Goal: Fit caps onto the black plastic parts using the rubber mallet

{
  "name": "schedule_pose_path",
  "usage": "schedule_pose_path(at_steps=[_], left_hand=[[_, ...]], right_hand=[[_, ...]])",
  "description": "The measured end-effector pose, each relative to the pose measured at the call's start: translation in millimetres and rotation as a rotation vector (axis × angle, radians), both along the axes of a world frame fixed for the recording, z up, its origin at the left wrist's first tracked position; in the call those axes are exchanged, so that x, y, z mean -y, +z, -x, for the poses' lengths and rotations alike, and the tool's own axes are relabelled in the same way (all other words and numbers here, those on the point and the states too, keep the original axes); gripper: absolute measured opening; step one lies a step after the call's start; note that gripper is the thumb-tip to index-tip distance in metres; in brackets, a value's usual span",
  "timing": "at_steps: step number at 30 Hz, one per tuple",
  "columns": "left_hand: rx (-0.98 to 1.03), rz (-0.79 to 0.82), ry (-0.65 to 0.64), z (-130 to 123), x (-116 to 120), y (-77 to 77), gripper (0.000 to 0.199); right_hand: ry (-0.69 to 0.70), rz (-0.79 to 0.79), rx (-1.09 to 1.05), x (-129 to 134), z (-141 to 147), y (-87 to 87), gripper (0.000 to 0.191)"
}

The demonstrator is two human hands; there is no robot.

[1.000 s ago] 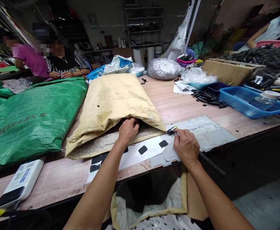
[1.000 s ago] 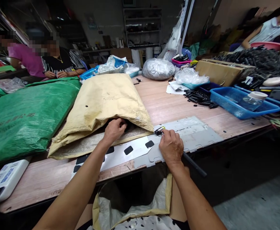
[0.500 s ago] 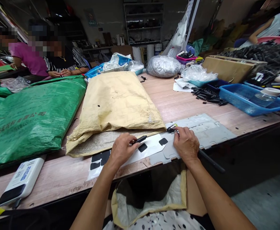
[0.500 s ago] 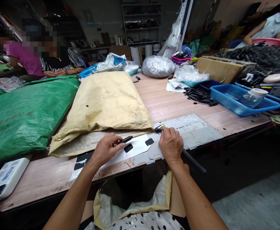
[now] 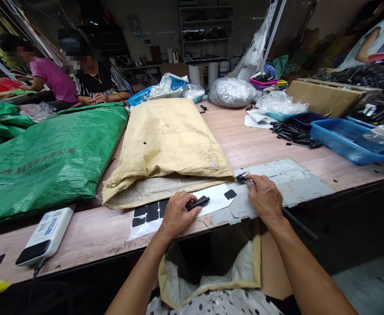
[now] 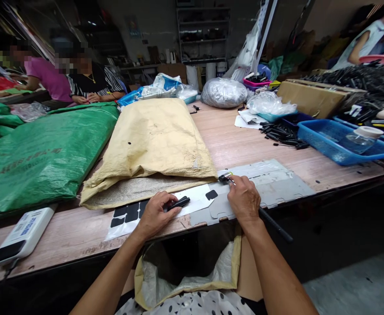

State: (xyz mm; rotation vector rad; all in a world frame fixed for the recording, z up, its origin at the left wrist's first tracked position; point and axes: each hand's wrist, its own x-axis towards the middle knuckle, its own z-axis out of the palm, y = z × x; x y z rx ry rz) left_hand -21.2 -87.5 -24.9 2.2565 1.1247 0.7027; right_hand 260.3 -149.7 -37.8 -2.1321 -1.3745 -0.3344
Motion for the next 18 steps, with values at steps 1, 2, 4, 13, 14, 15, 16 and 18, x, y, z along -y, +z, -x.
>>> schedule_pose_path(at_steps=[1,2,4,13,14,15,16,18], left_hand=[[0.004,0.002,-0.001,0.3,-0.1,0.3,0.013],[0.007,0.004,0.0,0.5,-0.2,0.5,0.013],[0.013,0.005,0.003,0.5,-0.3,0.6,0.011],[0.042,0.016,0.028,1.1,0.1,-2.2,0.01],[0.041,0.018,0.029,1.1,0.2,-2.3,0.01],[0.04,0.02,0.03,1.0,0.2,-2.5,0.009],[0.041,0.022,0.032,0.9,0.2,-2.7,0.009],[0.053,0.021,0.037,0.5,0.1,-3.1,0.008]], right_hand=[[0.015,-0.03,-0.048,2.3,2.1,3.7,0.024],[0.04,-0.069,-0.101,5.4,6.1,7.9,0.023],[0.133,-0.147,-0.22,12.9,20.4,17.0,0.023],[0.602,-0.129,-0.373,28.2,96.2,40.1,0.026],[0.61,-0.135,-0.352,27.9,99.9,41.4,0.027],[0.613,-0.151,-0.33,27.8,103.0,42.1,0.028],[0.613,-0.171,-0.308,28.0,105.8,42.0,0.029],[0.611,-0.185,-0.247,29.0,110.5,38.8,0.032]])
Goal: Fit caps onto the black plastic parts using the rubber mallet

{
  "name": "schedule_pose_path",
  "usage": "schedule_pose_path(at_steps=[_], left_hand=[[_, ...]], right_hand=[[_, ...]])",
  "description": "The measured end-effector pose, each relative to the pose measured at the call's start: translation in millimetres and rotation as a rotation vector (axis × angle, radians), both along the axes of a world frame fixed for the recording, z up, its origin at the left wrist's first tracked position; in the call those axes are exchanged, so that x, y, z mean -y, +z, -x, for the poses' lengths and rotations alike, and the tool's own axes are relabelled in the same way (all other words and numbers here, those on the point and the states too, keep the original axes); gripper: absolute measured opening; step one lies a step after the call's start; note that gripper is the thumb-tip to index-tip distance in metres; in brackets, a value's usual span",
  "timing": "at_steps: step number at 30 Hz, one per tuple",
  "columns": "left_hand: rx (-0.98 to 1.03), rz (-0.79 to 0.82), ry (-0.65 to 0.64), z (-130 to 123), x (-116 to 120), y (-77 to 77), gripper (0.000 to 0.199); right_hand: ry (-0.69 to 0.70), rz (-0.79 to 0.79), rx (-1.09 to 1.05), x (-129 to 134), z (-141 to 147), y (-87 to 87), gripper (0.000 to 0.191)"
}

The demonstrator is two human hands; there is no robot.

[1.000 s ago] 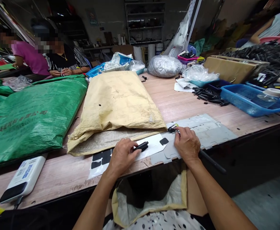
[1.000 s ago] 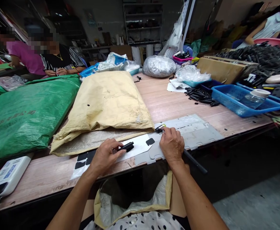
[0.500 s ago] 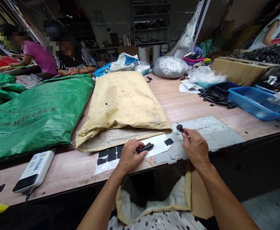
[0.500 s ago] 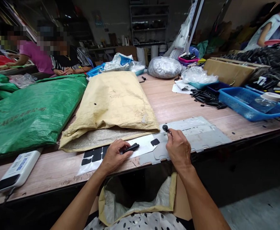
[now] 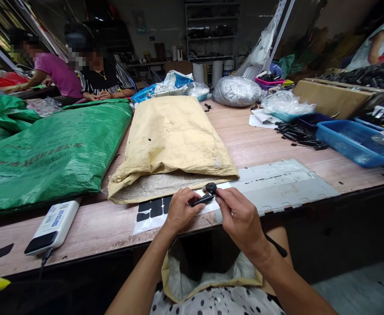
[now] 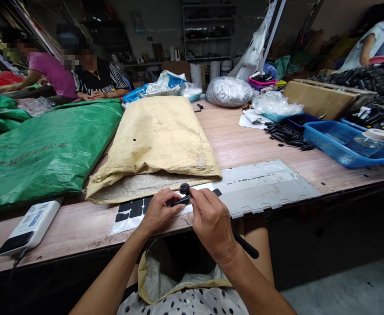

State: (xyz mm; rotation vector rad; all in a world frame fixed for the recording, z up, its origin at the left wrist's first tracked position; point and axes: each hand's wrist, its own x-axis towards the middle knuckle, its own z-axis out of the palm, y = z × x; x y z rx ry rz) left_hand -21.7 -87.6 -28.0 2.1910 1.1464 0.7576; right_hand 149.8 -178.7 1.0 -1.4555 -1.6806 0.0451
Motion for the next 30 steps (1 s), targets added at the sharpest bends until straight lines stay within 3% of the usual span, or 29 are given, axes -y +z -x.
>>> schedule_pose_path(at_steps=[5,12,18,26,30], left_hand=[[0.033,-0.004,0.006,-1.2,-0.2,-1.1,0.01],[0.04,-0.003,0.01,-1.0,-0.9,-4.0,0.006],[0.033,-0.022,0.011,-0.8,0.9,-2.4,0.007],[0.007,-0.008,-0.001,-0.3,0.8,-1.0,0.02],[0.02,-0.004,-0.006,0.8,0.5,-0.3,0.017]], right_hand=[[-0.013,0.12,0.178,0.1,1.3,-11.6,0.034],[-0.064,-0.025,0.027,-0.5,-8.9,-0.5,0.03],[-0.07,0.096,0.079,-0.2,-10.3,-12.4,0.029],[-0.325,0.055,0.073,-13.1,-60.8,-6.0,0.027],[-0.363,0.079,0.027,-11.8,-76.0,-12.6,0.026]])
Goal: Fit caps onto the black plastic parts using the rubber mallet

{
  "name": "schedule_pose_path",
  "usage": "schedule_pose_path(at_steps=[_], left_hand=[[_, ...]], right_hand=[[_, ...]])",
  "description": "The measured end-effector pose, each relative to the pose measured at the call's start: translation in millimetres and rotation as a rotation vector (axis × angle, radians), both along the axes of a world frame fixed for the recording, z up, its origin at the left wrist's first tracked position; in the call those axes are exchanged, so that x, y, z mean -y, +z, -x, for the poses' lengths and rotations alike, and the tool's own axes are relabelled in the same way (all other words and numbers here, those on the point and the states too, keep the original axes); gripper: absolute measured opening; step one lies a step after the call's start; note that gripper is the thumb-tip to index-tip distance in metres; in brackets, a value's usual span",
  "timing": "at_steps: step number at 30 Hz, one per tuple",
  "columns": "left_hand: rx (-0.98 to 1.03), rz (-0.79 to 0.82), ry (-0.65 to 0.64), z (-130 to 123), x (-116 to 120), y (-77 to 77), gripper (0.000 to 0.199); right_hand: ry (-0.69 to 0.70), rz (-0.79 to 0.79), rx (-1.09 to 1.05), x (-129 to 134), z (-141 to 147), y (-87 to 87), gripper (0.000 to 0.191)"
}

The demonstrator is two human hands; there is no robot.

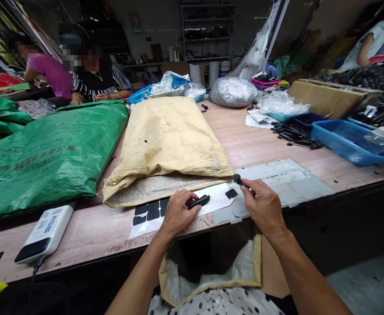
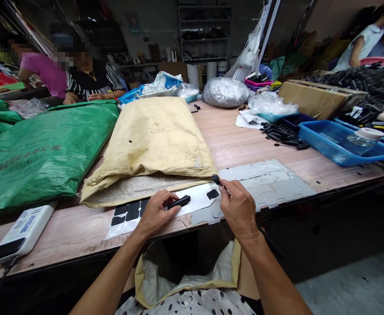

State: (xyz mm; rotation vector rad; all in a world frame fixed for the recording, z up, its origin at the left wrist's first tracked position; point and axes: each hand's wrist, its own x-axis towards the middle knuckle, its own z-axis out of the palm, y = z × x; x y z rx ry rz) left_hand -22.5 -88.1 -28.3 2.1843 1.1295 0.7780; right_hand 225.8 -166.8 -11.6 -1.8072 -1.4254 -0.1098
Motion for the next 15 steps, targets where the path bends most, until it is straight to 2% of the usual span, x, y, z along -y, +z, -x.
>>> schedule_pose_path(at_steps=[3,8,11,13,15], left_hand=[[0.004,0.007,-0.02,0.9,-0.8,0.1,0.016],[0.007,0.021,-0.066,3.2,-2.9,-1.8,0.015],[0.023,0.017,-0.085,4.5,-3.6,-2.8,0.014],[0.04,0.013,-0.098,5.2,-3.7,-3.2,0.014],[0.064,0.005,-0.115,5.8,-3.7,-3.6,0.014]], right_hand=[[-0.023,0.02,0.015,3.3,-4.0,-7.3,0.025],[-0.158,0.093,0.184,2.2,-14.1,-20.2,0.027],[-0.178,0.124,0.265,-0.1,-15.3,-20.0,0.025],[-0.124,0.098,0.287,-0.9,-8.4,-13.6,0.024],[0.06,0.078,0.262,-1.7,4.5,-4.3,0.024]])
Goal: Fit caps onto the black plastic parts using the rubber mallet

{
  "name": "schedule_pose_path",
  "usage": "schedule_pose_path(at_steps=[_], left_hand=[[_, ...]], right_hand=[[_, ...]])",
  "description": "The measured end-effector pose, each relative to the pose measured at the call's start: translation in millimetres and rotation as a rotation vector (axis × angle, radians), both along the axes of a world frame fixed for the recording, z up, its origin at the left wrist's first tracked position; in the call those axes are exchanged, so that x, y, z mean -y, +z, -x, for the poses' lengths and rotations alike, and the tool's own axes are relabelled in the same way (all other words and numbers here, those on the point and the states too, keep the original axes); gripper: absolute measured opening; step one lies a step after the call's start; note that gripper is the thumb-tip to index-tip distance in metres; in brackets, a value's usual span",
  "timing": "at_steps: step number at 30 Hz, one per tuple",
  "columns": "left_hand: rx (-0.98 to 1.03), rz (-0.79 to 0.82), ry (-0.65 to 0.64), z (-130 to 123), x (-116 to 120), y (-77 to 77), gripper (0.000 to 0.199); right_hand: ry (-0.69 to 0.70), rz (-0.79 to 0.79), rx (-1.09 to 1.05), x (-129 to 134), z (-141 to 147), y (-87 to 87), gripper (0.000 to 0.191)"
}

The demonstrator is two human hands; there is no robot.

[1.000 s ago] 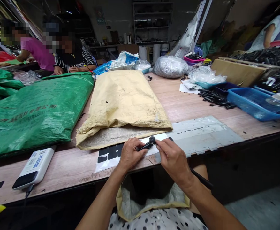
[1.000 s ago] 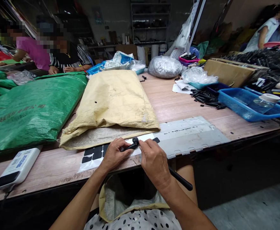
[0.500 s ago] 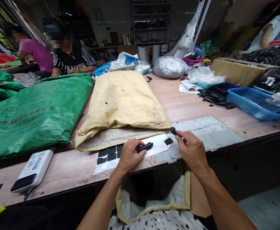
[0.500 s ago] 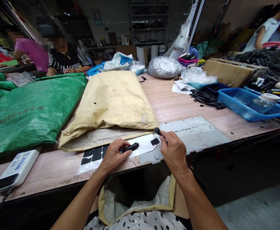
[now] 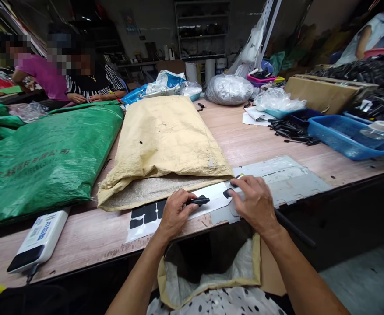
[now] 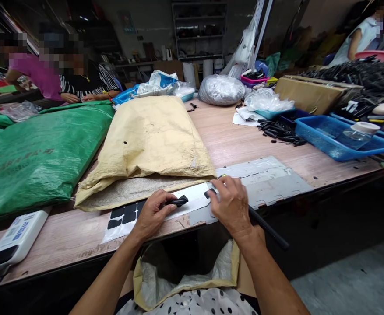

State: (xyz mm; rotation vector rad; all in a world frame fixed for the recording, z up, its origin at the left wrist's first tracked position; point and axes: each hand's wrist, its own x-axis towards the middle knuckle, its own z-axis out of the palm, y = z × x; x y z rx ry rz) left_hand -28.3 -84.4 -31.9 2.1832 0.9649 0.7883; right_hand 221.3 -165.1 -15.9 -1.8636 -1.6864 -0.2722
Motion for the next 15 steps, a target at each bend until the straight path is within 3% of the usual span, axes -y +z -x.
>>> schedule_pose_path(at_steps=[2,4,9,15], left_hand=[[0.024,-0.011,-0.015,0.7,0.0,-0.3,0.013],[0.036,-0.021,-0.022,1.4,0.4,-0.1,0.014],[0.023,-0.036,-0.031,1.7,3.3,3.4,0.011],[-0.031,-0.065,-0.01,-0.5,5.5,6.0,0.012]], right_hand=[[0.273,0.088,-0.053,-1.9,15.9,8.0,0.032],[0.418,0.175,-0.058,-5.0,30.6,11.5,0.037],[0.43,0.232,0.036,-11.9,47.3,4.6,0.024],[0.446,0.212,0.03,-13.4,48.9,-4.6,0.022]])
